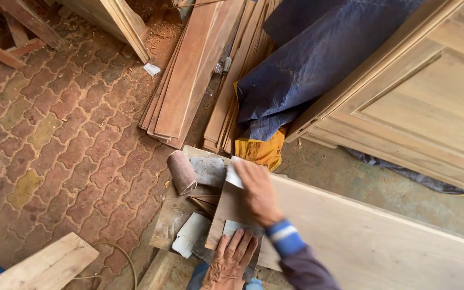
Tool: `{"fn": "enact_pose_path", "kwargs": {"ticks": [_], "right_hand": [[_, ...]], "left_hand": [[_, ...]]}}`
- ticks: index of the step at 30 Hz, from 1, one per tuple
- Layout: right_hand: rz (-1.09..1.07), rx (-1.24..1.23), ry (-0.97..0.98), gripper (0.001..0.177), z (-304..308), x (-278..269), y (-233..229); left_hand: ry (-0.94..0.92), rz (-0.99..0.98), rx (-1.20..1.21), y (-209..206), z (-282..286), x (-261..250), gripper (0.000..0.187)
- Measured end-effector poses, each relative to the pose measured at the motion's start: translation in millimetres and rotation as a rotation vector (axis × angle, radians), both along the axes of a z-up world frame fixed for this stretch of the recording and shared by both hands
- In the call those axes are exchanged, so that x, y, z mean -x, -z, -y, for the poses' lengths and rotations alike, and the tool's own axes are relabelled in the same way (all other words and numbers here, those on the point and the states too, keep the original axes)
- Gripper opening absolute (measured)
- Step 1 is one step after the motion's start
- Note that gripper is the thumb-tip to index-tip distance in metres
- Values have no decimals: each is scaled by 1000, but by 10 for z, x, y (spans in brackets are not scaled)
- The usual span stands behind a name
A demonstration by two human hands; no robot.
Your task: Sanding a wooden board using an orbital sander and sandpaper.
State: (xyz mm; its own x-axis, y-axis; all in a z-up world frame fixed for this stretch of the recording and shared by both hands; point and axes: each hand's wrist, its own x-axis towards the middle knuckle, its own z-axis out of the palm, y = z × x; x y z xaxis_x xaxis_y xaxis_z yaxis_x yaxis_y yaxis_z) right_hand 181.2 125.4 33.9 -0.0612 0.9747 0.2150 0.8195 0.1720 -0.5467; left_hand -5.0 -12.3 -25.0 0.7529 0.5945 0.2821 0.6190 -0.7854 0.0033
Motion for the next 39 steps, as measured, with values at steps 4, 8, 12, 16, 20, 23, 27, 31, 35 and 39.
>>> {"fn": "enact_pose_path", "kwargs": {"ticks": [4,8,12,16,20,23,27,31,35,39], "right_hand": [[4,-29,96,56,781,-993,7],[167,25,175,68,764,-763,86],[104,-15,55,78,-6,287,368],[39,13,-28,77,219,-4,5],[98,24,145,73,1221,-1141,-40],[299,56,375,57,1793,-1622,58],[33,40,421,81,1321,-1228,115],[39,35,121,99,425,-244,150],[21,38,166,80,858,-855,216],[148,52,399,76,2197,-2543,214]], "left_hand": [[52,50,170,-85,-19,21,70],[12,88,166,-18,44,16,71],[75,111,305,136,84,2,80],[77,50,386,-60,73,51,83],[54,73,348,-156,19,80,82],[81,106,426,-179,-1,66,82],[50,42,332,-286,-17,50,85],[103,48,456,-346,-49,10,88],[82,75,566,-434,-39,13,89],[-15,98,624,-270,53,60,92]]}}
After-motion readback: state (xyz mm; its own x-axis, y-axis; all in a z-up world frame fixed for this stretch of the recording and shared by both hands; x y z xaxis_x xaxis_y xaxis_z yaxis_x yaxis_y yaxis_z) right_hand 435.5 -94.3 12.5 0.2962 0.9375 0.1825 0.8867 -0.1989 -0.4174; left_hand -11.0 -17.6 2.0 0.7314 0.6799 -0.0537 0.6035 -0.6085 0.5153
